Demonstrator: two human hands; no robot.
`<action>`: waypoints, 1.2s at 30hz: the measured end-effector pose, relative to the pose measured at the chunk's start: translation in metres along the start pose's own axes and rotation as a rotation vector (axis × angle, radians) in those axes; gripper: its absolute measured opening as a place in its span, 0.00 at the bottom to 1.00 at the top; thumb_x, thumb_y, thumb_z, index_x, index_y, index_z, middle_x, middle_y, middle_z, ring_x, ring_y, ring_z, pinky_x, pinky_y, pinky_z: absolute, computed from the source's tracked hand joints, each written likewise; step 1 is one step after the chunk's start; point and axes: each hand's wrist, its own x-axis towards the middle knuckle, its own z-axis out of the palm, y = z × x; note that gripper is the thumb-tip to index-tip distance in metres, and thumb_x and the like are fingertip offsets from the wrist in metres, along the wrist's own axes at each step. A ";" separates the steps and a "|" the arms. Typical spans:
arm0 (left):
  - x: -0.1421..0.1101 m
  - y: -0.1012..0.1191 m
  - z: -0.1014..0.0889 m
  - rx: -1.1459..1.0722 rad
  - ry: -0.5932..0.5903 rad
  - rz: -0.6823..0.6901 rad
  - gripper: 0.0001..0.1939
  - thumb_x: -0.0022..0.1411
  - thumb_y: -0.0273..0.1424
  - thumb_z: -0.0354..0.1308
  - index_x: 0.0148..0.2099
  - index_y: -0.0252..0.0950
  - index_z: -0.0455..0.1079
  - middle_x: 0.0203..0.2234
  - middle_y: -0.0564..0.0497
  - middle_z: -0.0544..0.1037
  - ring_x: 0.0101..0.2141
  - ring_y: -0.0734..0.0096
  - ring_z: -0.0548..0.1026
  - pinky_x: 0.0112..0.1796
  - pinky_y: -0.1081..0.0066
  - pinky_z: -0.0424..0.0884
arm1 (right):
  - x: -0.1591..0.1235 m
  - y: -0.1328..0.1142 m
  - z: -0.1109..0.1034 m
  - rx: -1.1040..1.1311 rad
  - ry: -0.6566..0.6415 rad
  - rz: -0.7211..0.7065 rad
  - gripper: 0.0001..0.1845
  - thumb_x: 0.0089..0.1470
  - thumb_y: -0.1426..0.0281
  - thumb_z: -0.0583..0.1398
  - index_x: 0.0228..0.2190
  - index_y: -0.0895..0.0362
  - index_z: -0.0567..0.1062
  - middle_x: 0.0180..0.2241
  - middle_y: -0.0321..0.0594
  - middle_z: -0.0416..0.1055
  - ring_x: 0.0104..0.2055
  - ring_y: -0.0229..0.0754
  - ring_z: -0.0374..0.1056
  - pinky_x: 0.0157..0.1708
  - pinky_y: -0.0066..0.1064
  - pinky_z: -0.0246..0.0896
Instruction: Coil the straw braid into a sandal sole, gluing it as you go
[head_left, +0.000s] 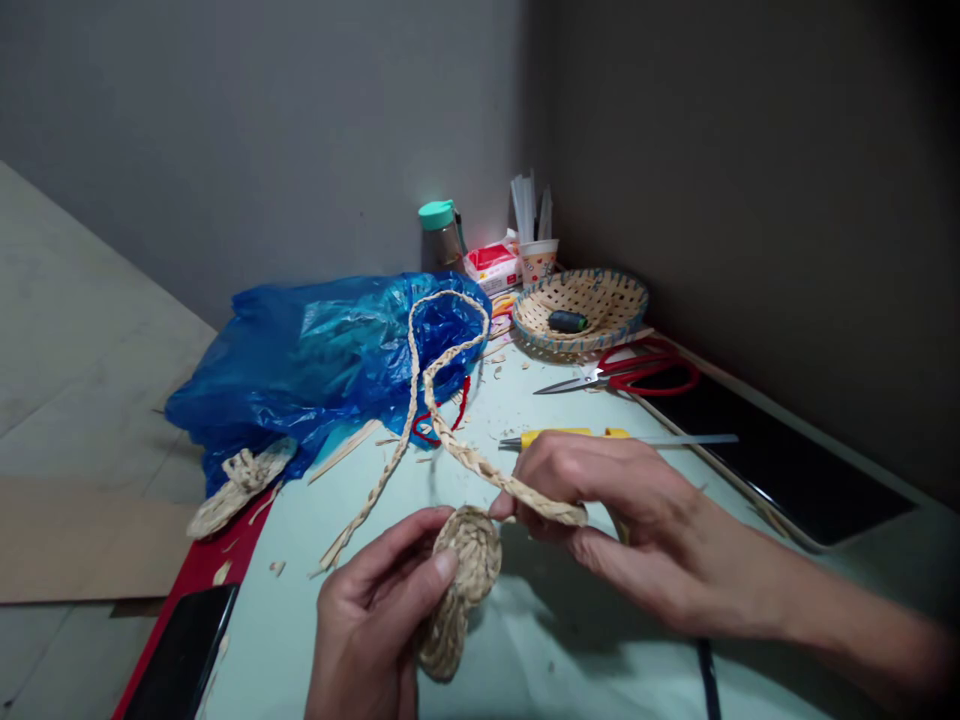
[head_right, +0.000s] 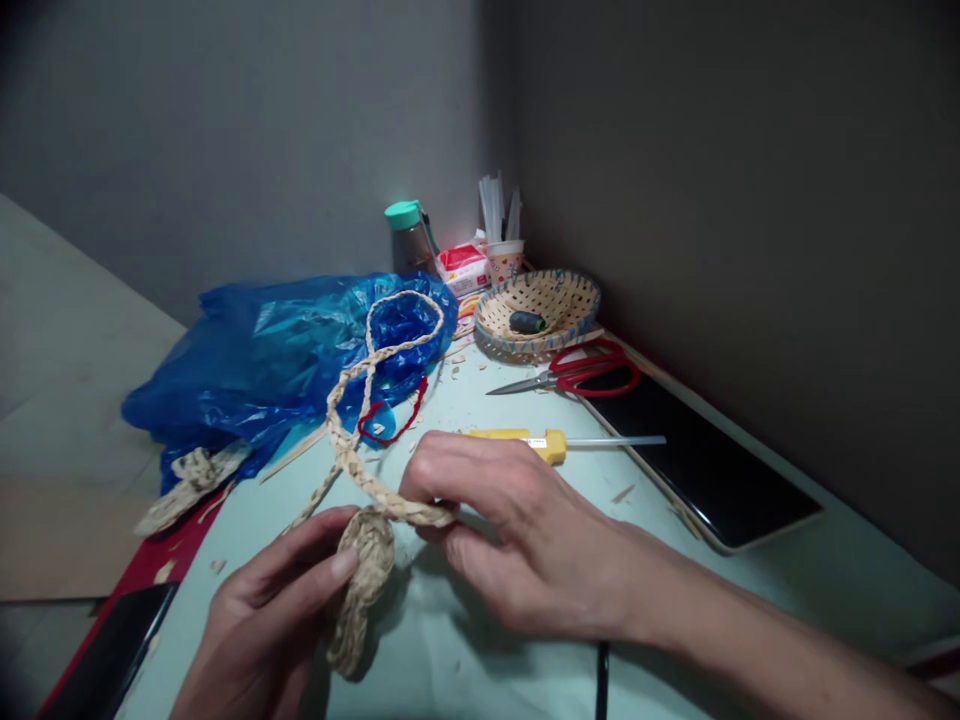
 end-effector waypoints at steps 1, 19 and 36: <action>0.000 0.000 0.000 -0.003 -0.003 0.006 0.17 0.40 0.30 0.75 0.37 0.35 0.81 0.30 0.47 0.85 0.39 0.54 0.83 0.42 0.67 0.77 | 0.000 0.000 0.000 0.004 0.004 0.006 0.09 0.56 0.81 0.53 0.31 0.56 0.69 0.32 0.38 0.70 0.34 0.40 0.66 0.33 0.31 0.58; 0.010 -0.009 -0.007 -0.059 0.007 0.088 0.14 0.47 0.28 0.71 0.40 0.40 0.80 0.34 0.50 0.85 0.39 0.60 0.83 0.44 0.69 0.77 | -0.010 0.009 0.024 -0.016 0.175 -0.144 0.12 0.59 0.82 0.55 0.34 0.54 0.70 0.37 0.43 0.76 0.40 0.45 0.73 0.41 0.37 0.69; 0.009 -0.005 -0.001 -0.138 0.022 0.128 0.27 0.35 0.29 0.77 0.36 0.41 0.67 0.26 0.57 0.75 0.22 0.77 0.73 0.23 0.79 0.68 | -0.019 -0.009 0.040 -0.346 0.268 -0.187 0.10 0.68 0.71 0.54 0.44 0.58 0.75 0.44 0.43 0.81 0.49 0.35 0.76 0.56 0.21 0.65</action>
